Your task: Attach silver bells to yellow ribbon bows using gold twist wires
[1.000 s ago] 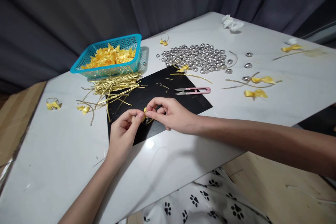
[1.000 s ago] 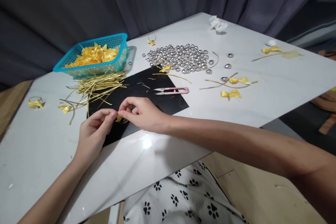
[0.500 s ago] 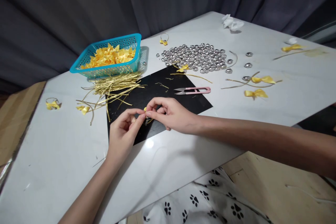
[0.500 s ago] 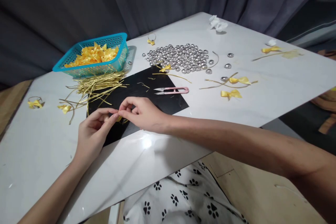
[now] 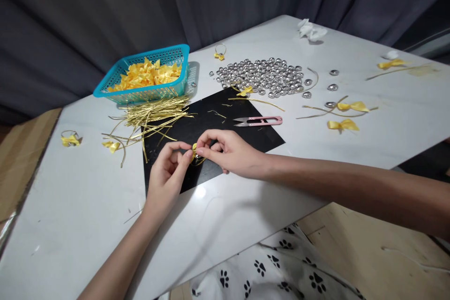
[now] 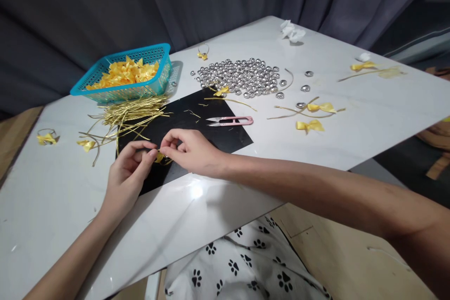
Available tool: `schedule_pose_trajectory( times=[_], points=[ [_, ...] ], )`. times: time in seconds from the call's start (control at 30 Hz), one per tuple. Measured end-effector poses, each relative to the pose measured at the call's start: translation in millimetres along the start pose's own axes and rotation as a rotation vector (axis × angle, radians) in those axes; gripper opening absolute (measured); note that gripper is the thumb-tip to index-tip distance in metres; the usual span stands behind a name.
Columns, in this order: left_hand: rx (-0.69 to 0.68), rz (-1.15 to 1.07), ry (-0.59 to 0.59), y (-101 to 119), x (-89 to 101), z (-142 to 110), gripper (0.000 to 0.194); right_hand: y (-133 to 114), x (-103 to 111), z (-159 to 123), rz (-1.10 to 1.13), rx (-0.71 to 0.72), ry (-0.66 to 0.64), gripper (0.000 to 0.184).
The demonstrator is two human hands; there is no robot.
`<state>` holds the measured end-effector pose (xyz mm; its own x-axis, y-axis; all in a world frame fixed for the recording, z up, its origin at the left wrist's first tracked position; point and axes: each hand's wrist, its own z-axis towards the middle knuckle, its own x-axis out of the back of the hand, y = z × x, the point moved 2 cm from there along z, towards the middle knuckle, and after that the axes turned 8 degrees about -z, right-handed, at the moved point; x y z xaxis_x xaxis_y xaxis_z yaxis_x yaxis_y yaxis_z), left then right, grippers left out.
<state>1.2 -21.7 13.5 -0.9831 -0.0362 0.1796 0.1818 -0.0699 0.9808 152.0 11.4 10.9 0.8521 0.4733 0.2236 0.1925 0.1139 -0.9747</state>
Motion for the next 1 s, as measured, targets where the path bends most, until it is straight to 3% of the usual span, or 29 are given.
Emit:
schedule_pose_trajectory(
  times=[0.47, 0.87, 1.0],
  points=[
    [0.026, 0.056, -0.014, -0.8, 0.6, 1.2, 0.024, 1.0, -0.1, -0.1, 0.025, -0.055, -0.017, 0.008],
    [0.106, -0.050, -0.109, -3.0, 1.2, 4.2, 0.027, -1.5, 1.1, -1.0, -0.008, -0.026, -0.017, 0.007],
    [0.125, -0.067, -0.143, -3.9, 2.1, 3.6, 0.027, -1.0, 0.7, -0.1, -0.004, -0.079, -0.040, 0.007]
  ],
)
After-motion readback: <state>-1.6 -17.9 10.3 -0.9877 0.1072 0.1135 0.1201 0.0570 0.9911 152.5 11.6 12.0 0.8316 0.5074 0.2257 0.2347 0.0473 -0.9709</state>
